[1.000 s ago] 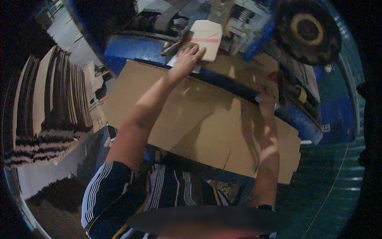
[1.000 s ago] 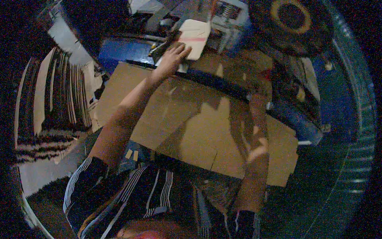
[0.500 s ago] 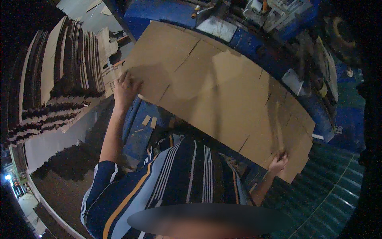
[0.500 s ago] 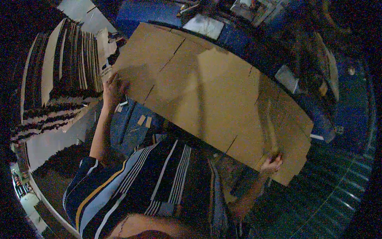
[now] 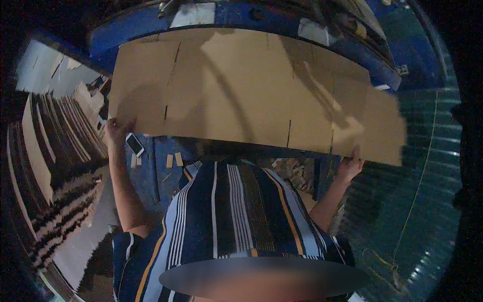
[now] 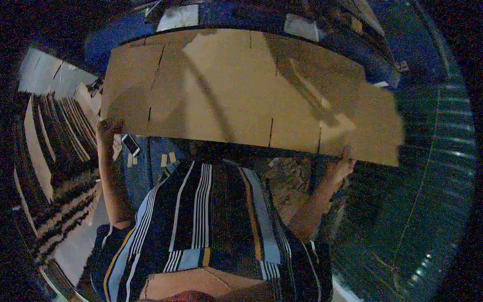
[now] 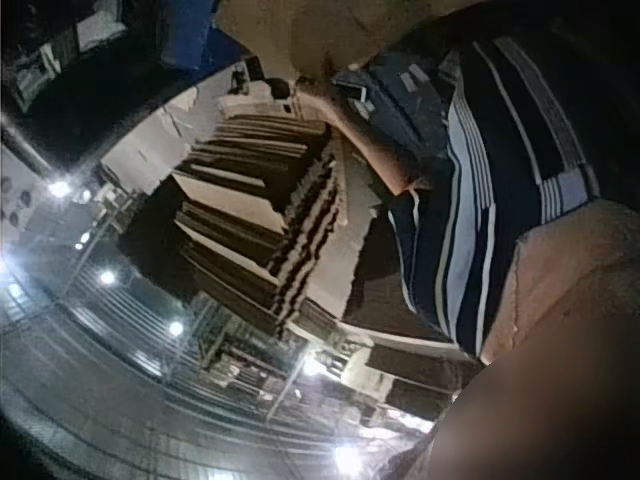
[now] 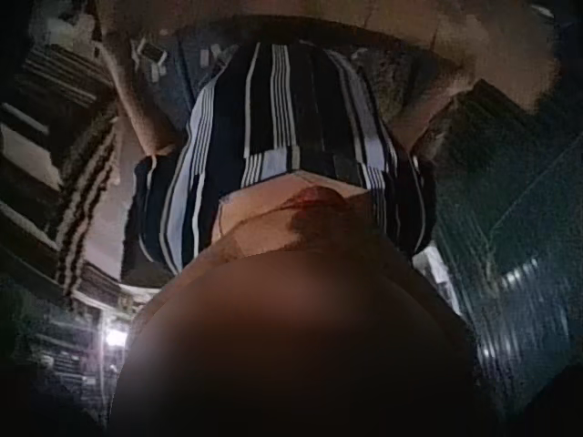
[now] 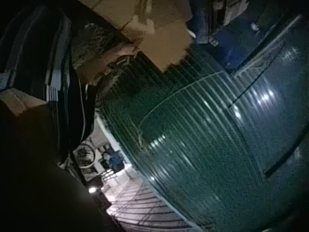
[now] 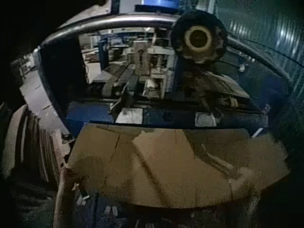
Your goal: The person repeatedly folds and assembles flat cardboard boxes on a workbench. They align the flaps, press the creases, and feed the boxes through a stapling or taping mechanism to secure the seams. The process is repeated for multiple units in a continuous loop.
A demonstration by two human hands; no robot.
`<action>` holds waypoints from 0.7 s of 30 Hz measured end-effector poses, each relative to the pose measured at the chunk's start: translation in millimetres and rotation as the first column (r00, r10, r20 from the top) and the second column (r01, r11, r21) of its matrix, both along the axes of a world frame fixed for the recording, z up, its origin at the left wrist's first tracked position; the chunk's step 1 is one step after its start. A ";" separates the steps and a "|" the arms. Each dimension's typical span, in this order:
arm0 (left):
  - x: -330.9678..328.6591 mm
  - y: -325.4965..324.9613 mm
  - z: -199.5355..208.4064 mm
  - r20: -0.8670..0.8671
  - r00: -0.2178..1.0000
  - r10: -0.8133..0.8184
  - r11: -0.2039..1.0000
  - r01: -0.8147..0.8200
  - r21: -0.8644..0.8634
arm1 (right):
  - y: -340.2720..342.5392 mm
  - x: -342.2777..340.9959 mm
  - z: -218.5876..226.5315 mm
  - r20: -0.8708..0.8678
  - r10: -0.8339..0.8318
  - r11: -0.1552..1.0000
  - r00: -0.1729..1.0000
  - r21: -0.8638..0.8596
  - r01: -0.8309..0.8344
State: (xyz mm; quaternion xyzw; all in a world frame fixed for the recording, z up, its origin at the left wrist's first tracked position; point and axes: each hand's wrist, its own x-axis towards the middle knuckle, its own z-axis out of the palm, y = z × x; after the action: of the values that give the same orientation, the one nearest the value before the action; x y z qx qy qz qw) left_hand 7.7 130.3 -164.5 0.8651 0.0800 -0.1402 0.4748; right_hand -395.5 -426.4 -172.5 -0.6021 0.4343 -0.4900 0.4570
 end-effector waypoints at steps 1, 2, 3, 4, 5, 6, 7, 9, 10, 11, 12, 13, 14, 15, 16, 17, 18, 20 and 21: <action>-3.7 -2.8 9.5 0.171 0.982 -0.079 0.989 0.056 0.136 | 1.6 7.9 -2.2 -0.150 0.002 0.976 0.989 -0.215 -0.034; -13.5 -5.5 17.2 0.315 0.941 -0.121 0.946 0.013 0.325 | 4.9 15.5 -5.3 -0.233 -0.033 0.962 0.972 -0.271 -0.033; -24.9 -11.3 26.4 0.479 0.852 -0.211 0.864 -0.067 0.499 | 11.0 22.3 -2.1 -0.372 -0.027 0.950 0.928 -0.300 -0.092; -36.7 -22.9 30.4 0.490 0.855 -0.169 0.964 0.039 0.265 | 21.5 30.5 -3.0 -0.471 -0.053 0.951 0.880 -0.292 -0.099; -51.3 -36.6 32.3 0.532 0.835 -0.141 0.988 0.151 0.025 | 33.7 39.5 -1.5 -0.573 0.076 0.924 0.816 -0.266 -0.273; -64.4 -50.9 32.0 0.545 0.831 -0.107 0.937 0.267 -0.223 | 50.3 54.7 -6.6 -0.655 0.189 0.908 0.731 -0.167 -0.384; -72.8 -67.5 29.7 0.593 0.751 -0.291 0.918 0.394 -0.048 | 59.3 69.6 -6.1 -0.760 0.136 0.728 0.636 -0.359 -0.585; -76.7 -104.9 20.3 0.554 0.633 -0.541 0.806 0.578 0.128 | 65.4 95.6 0.4 -0.922 -0.109 0.243 0.371 -0.386 -0.890; -75.6 -123.0 13.5 0.539 0.543 -0.644 0.736 0.632 0.243 | 67.3 105.5 2.5 -0.920 -0.078 0.239 0.384 -0.392 -0.889; -74.3 -138.9 6.4 0.529 0.418 -0.738 0.667 0.571 0.479 | 67.3 114.0 4.9 -0.938 -0.059 0.272 0.342 -0.345 -0.898; -74.9 -148.3 2.0 0.436 0.252 -0.864 0.503 0.417 0.757 | 65.0 119.6 7.3 -0.960 -0.058 0.305 0.274 -0.278 -0.911; -73.1 -155.0 -1.6 0.430 0.247 -0.868 0.495 0.366 0.788 | 61.3 125.0 9.2 -0.953 -0.043 0.286 0.300 -0.300 -0.910; -73.2 -160.3 -6.5 0.401 0.252 -0.881 0.468 0.334 0.818 | 56.9 126.2 9.1 -0.953 -0.044 0.271 0.299 -0.299 -0.915; -71.4 -164.2 -10.0 0.361 0.245 -0.900 0.425 0.310 0.850 | 52.6 128.4 8.0 -0.956 -0.039 0.265 0.292 -0.292 -0.919; -71.7 -165.6 -13.5 0.330 0.255 -0.909 0.396 0.276 0.876 | 49.7 127.4 5.0 -0.950 -0.018 0.257 0.312 -0.306 -0.917; -71.9 -166.2 -16.5 0.284 0.256 -0.924 0.347 0.250 0.904 | 46.4 126.9 0.9 -0.945 0.014 0.258 0.326 -0.311 -0.915; -71.3 -166.3 -18.6 0.287 0.248 -0.925 0.331 0.159 0.930 | 44.0 127.6 -3.3 -0.926 0.039 0.266 0.376 -0.354 -0.897; -69.3 -167.9 -22.4 0.368 0.251 -0.895 0.431 0.279 0.858 | 39.2 129.7 -12.4 -0.890 0.068 0.210 0.451 -0.429 -0.879; -68.2 -169.3 -24.9 0.388 0.235 -0.891 0.449 0.330 0.831 | 36.1 129.9 -16.6 -0.829 0.090 0.126 0.552 -0.540 -0.832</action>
State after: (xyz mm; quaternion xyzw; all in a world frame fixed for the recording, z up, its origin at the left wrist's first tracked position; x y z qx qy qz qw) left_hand -60.5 -39.0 -189.4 0.8690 -0.4790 0.1134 0.0504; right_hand -265.5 -390.3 -189.1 -0.9739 -0.0402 -0.2232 -0.0076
